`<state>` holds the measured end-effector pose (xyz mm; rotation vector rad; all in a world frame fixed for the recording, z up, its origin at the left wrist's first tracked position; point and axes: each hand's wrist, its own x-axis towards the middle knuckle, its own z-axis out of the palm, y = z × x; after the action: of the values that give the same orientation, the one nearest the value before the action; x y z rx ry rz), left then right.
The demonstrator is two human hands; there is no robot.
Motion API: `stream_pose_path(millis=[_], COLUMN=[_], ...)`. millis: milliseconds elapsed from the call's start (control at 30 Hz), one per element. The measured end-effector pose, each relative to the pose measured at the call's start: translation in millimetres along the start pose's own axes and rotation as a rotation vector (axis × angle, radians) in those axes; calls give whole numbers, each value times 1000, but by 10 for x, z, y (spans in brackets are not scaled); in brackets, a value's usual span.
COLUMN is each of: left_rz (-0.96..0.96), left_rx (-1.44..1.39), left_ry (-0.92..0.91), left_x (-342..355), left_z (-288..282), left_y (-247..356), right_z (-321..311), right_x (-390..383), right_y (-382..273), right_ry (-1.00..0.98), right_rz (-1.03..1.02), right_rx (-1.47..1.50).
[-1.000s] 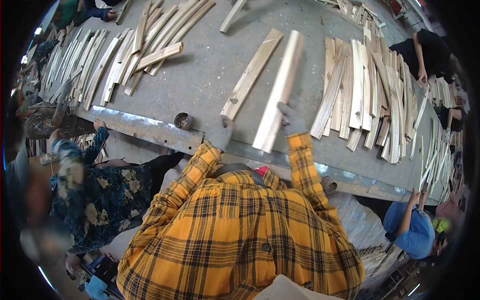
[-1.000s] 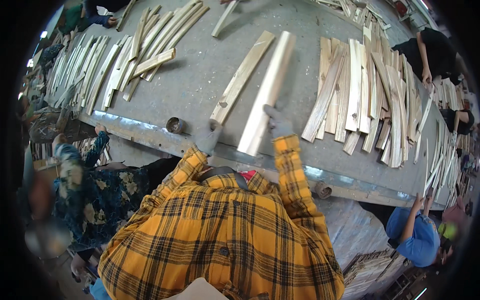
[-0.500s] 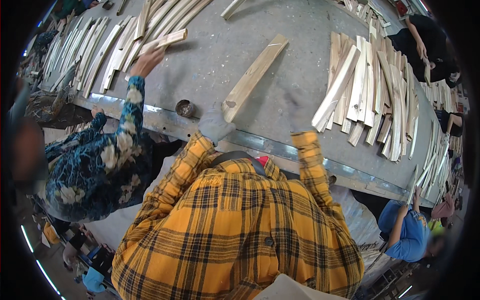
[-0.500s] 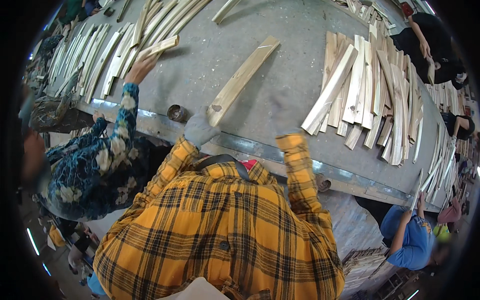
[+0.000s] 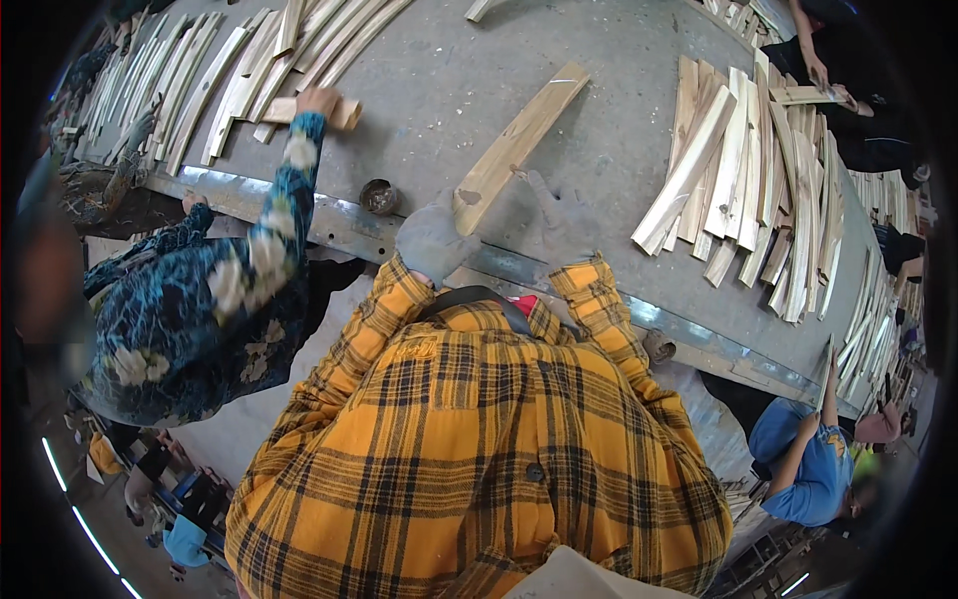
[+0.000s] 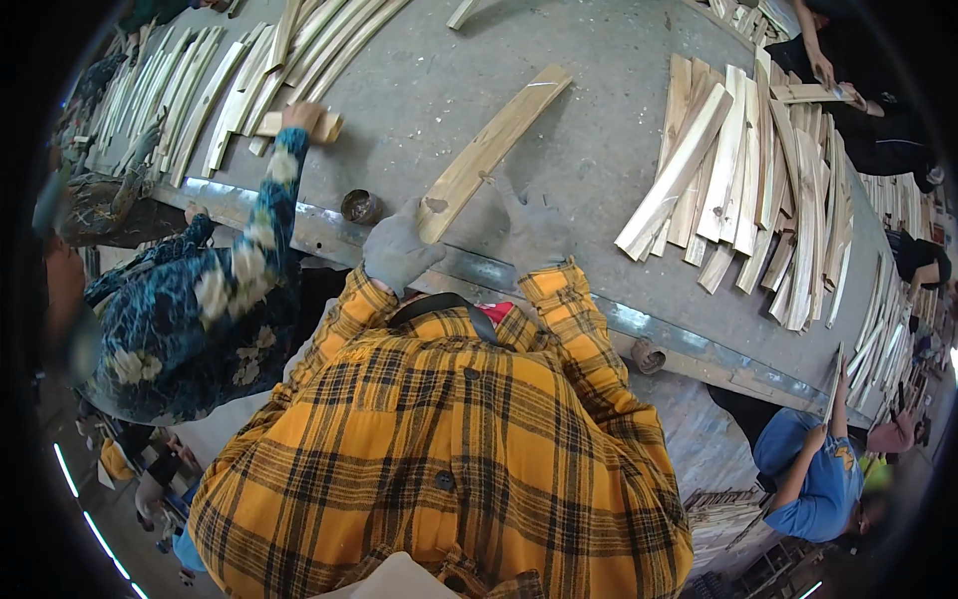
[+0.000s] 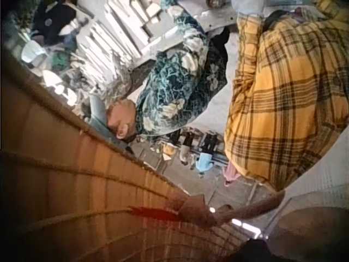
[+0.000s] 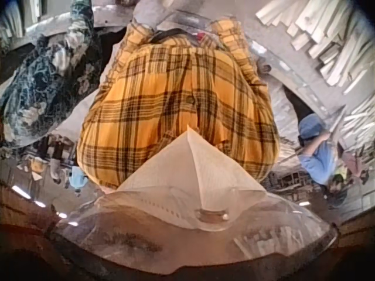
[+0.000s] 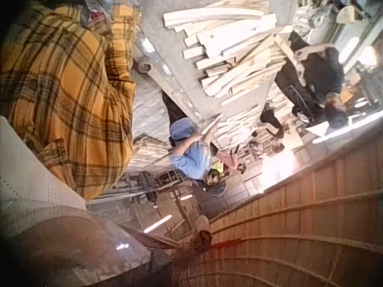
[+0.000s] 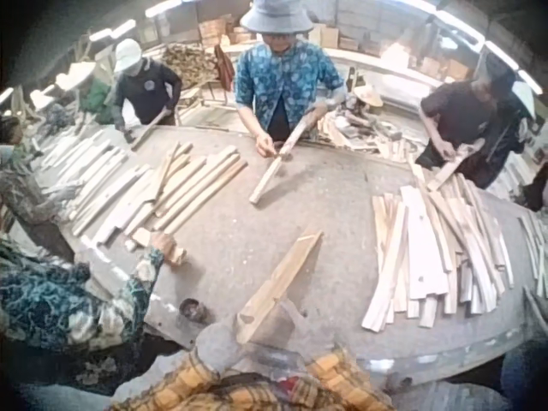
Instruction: The person uses a small knife to carve and shape wooden planks on a metal table. They repeatedly pick up planks, scrape the surface to remove imperfections, and place the finished pieces into a pile. The task involves continuous manual shaping of multiple wooden items.
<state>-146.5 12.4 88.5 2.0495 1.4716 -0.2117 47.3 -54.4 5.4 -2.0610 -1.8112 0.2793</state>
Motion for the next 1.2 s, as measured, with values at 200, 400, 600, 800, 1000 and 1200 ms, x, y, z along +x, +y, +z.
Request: stream_pose_path(millis=[200,400,600,800,1000,1200], left_rz=[-8,11,-15,-42,42,150], left_rx=[34,35,12,38,9,21], left_ry=[37,33,-34,-51,17,122], left_x=[53,21,52,4,20,3], left_z=[13,-20,-144,-221,-116,-1], left_y=[-84,-109,-44,-50,-152,-223], right_z=[7,181,449,657,453,340], right_x=[91,40,233,114,-68,176], right_y=[25,15,159,117,366,155], right_ry=[-11,52,178,169,124,72], right_rz=[76,85,177,134,105,111], right_rx=[130,348,379,275,245,158])
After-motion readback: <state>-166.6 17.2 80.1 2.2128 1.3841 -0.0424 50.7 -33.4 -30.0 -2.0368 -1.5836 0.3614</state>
